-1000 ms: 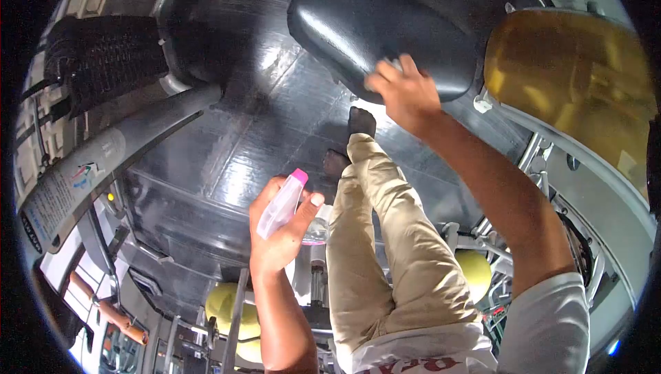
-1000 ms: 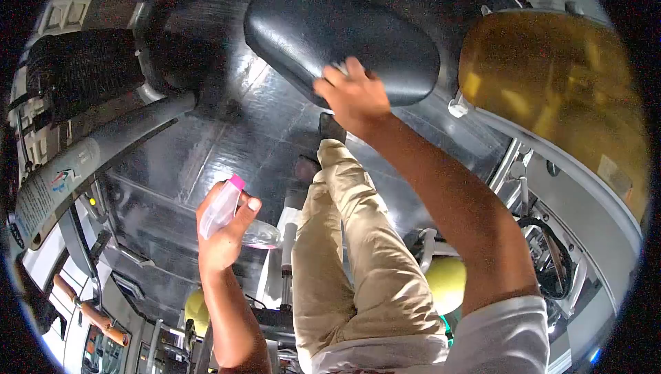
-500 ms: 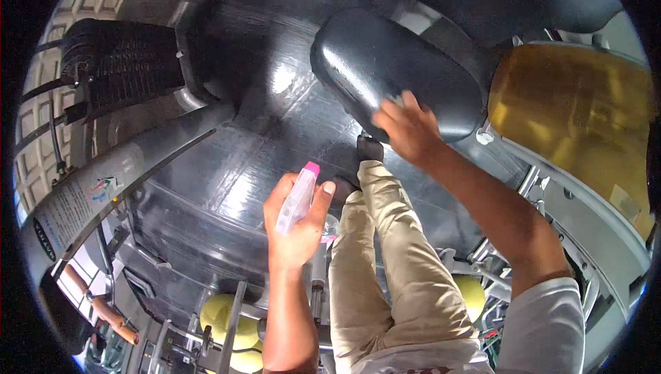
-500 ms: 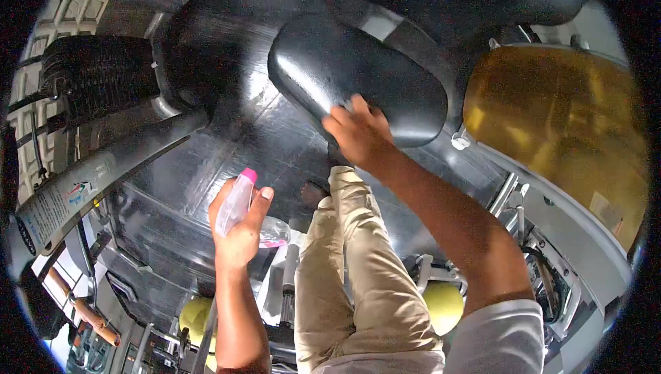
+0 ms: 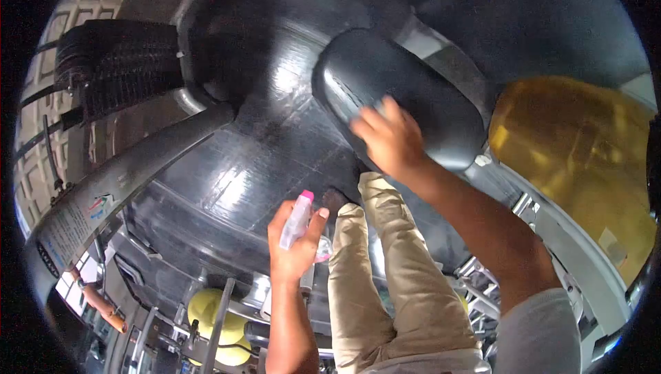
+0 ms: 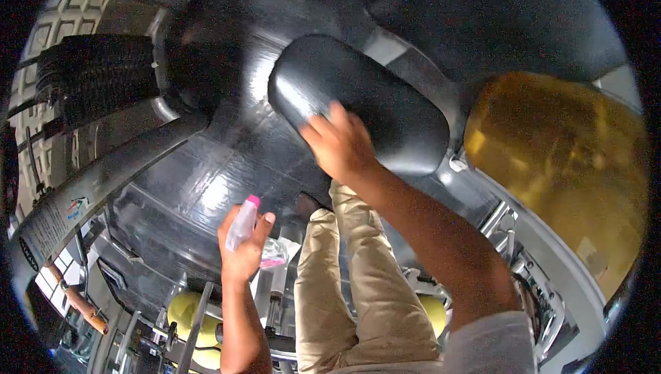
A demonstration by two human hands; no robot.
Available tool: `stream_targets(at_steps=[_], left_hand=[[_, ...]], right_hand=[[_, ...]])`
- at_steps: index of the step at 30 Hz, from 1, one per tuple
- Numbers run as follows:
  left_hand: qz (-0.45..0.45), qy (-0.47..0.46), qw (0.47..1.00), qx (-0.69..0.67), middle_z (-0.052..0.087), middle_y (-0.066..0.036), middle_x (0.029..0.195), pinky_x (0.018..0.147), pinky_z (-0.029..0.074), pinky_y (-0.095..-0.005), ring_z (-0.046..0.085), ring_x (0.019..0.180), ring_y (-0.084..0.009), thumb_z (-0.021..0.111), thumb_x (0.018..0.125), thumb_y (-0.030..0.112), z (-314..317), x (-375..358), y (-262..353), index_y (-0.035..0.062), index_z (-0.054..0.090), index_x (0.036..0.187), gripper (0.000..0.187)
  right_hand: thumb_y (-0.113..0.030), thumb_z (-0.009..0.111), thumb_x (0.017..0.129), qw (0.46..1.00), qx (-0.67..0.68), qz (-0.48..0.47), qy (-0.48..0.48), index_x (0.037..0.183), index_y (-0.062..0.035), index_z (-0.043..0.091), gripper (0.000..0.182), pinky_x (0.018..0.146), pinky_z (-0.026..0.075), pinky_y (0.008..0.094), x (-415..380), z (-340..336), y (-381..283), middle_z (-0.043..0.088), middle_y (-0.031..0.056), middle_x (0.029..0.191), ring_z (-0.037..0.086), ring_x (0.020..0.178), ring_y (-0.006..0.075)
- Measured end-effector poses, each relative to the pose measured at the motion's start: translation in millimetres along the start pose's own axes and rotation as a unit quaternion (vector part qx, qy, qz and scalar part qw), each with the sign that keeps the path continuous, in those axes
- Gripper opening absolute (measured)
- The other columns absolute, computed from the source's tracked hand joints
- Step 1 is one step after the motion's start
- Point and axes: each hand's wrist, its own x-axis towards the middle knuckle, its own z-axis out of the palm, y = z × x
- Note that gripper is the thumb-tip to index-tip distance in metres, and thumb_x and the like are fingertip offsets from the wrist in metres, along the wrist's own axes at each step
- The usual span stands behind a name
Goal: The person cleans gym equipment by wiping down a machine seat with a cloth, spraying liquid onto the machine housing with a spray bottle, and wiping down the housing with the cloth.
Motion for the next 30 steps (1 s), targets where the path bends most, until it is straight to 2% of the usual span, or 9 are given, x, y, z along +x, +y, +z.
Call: stream_targets(at_steps=[4,6,8,11,16,17,21,25,30], left_hand=[[-0.021,0.008,1.000,-0.012,0.061,0.000,0.075,0.064,0.046,-0.0262,0.055,0.070,-0.0079,0.080,0.087,0.011,-7,5,17,0.0038,0.064,0.089,0.018],[-0.029,0.018,0.999,-0.037,0.061,-0.001,0.076,0.064,0.046,-0.0267,0.056,0.071,-0.0084,0.080,0.088,0.013,-3,12,27,0.0036,0.064,0.088,0.019],[-0.021,0.019,1.000,-0.011,0.061,0.000,0.076,0.063,0.046,-0.0264,0.055,0.070,-0.0079,0.080,0.088,0.013,-1,18,35,0.0034,0.064,0.089,0.019],[-0.012,0.023,1.000,-0.011,0.061,0.000,0.076,0.064,0.046,-0.0263,0.055,0.070,-0.0076,0.080,0.088,0.013,6,20,46,0.0031,0.064,0.089,0.018],[-0.023,0.021,0.999,-0.035,0.061,0.001,0.076,0.065,0.046,-0.0263,0.054,0.071,-0.0078,0.080,0.088,0.014,21,22,51,0.0032,0.064,0.089,0.020],[-0.010,0.019,1.000,-0.022,0.061,0.001,0.076,0.065,0.046,-0.0263,0.055,0.072,-0.0078,0.081,0.088,0.014,22,23,49,0.0031,0.064,0.089,0.020],[-0.014,0.020,1.000,0.006,0.061,0.001,0.075,0.065,0.046,-0.0266,0.054,0.070,-0.0080,0.081,0.087,0.014,30,20,45,0.0034,0.063,0.086,0.021],[-0.067,0.045,0.997,-0.018,0.056,0.003,0.072,0.059,0.040,-0.0270,0.048,0.066,-0.0079,0.080,0.087,0.011,34,20,53,0.0053,0.061,0.082,0.020],[-0.020,0.058,0.997,-0.052,0.055,0.004,0.073,0.061,0.040,-0.0266,0.047,0.067,-0.0075,0.080,0.087,0.011,41,14,47,0.0062,0.061,0.081,0.021]], right_hand=[[-0.021,0.067,0.080,0.984,0.014,-0.069,-0.161,0.090,-0.0153,0.068,0.012,0.072,0.051,0.0405,-10,-37,8,0.061,0.0012,0.096,0.058,0.098,0.0275],[-0.020,0.067,0.080,0.990,-0.014,-0.142,-0.006,0.089,-0.0148,0.069,0.011,0.071,0.050,0.0399,23,-6,18,0.061,0.0011,0.094,0.058,0.097,0.0265],[-0.019,0.064,0.081,0.990,-0.104,-0.097,0.024,0.092,-0.0156,0.068,0.012,0.070,0.052,0.0409,85,12,23,0.063,-0.0003,0.102,0.059,0.103,0.0299],[-0.017,0.065,0.080,0.998,-0.058,-0.011,-0.013,0.091,-0.0144,0.066,0.012,0.067,0.053,0.0410,129,13,25,0.063,0.0018,0.105,0.060,0.102,0.0320],[-0.023,0.063,0.081,0.991,0.026,-0.106,-0.078,0.084,-0.0177,0.069,0.008,0.063,0.051,0.0400,16,-17,27,0.058,-0.0002,0.092,0.058,0.095,0.0271],[-0.017,0.072,0.073,0.985,0.044,-0.113,-0.123,0.097,-0.0183,0.070,0.024,0.070,0.053,0.0415,6,-17,29,0.062,0.0001,0.107,0.058,0.103,0.0335],[-0.016,0.066,0.081,0.992,0.059,-0.098,-0.055,0.095,-0.0143,0.072,0.016,0.079,0.052,0.0434,74,3,28,0.066,0.0005,0.106,0.059,0.104,0.0316],[-0.020,0.059,0.088,0.996,-0.016,-0.020,-0.086,0.095,-0.0137,0.073,0.017,0.081,0.052,0.0464,110,16,-1,0.066,0.0026,0.108,0.059,0.103,0.0304],[-0.026,0.063,0.084,0.947,-0.056,-0.198,-0.245,0.088,-0.0155,0.078,0.020,0.079,0.051,0.0428,-5,-19,-16,0.065,-0.0009,0.107,0.055,0.107,0.0264]])
